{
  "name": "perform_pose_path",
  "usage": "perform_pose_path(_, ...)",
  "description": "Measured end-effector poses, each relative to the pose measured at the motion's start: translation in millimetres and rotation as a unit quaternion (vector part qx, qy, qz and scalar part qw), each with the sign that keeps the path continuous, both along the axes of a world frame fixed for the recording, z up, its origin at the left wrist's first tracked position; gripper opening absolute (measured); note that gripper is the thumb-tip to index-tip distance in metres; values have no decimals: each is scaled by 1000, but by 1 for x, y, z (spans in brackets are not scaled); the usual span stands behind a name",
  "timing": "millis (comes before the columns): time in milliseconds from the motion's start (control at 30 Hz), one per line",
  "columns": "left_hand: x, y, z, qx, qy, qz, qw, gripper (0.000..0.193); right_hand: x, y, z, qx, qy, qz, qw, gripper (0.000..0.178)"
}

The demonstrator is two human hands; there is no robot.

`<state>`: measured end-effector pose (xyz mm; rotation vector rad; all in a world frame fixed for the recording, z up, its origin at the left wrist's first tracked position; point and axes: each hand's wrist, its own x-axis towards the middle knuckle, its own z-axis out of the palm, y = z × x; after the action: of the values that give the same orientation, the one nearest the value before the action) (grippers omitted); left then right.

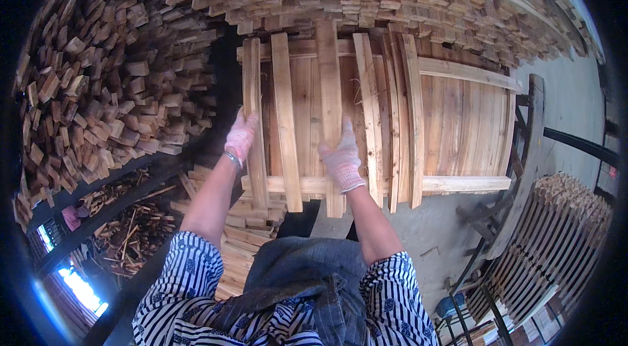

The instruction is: The person repeatedly picks up bundles of wooden planks from a pile on the floor and stacks them onto a large, organized stack on a metal rack. The person wears gloves and a striped shirt while performing this repetitive manual labor in a workshop environment.

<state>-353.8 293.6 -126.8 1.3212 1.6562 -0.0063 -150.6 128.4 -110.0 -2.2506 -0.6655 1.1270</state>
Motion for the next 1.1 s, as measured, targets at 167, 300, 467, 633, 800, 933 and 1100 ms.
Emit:
perform_pose_path(167, 15, 1, -8, 94, 117, -95, 984, 69, -54, 44, -79, -73, -158, 311, 934, 72)
perform_pose_path(300, -1, 8, -4, -1, -89, 61, 994, 65, -95, 70, -34, -13, 184, 17, 983, 71)
perform_pose_path(467, -17, 6, -12, -15, -147, 88, 985, 67, -82, 84, 18, -82, 255, 25, 963, 76)
perform_pose_path(633, -21, 21, -17, 2, -125, 72, 990, 66, -95, 83, -8, 1, 233, 14, 972, 80)
perform_pose_path(800, -10, 32, -17, 4, -151, 62, 987, 63, -91, 93, -22, -28, 227, 20, 973, 83)
perform_pose_path(933, -9, 28, -13, -3, -118, 82, 990, 62, -94, 83, -28, -15, 200, 46, 979, 86)
perform_pose_path(1100, -11, 32, -23, -6, -121, 82, 989, 59, -93, 92, -39, 16, 218, 26, 976, 86)
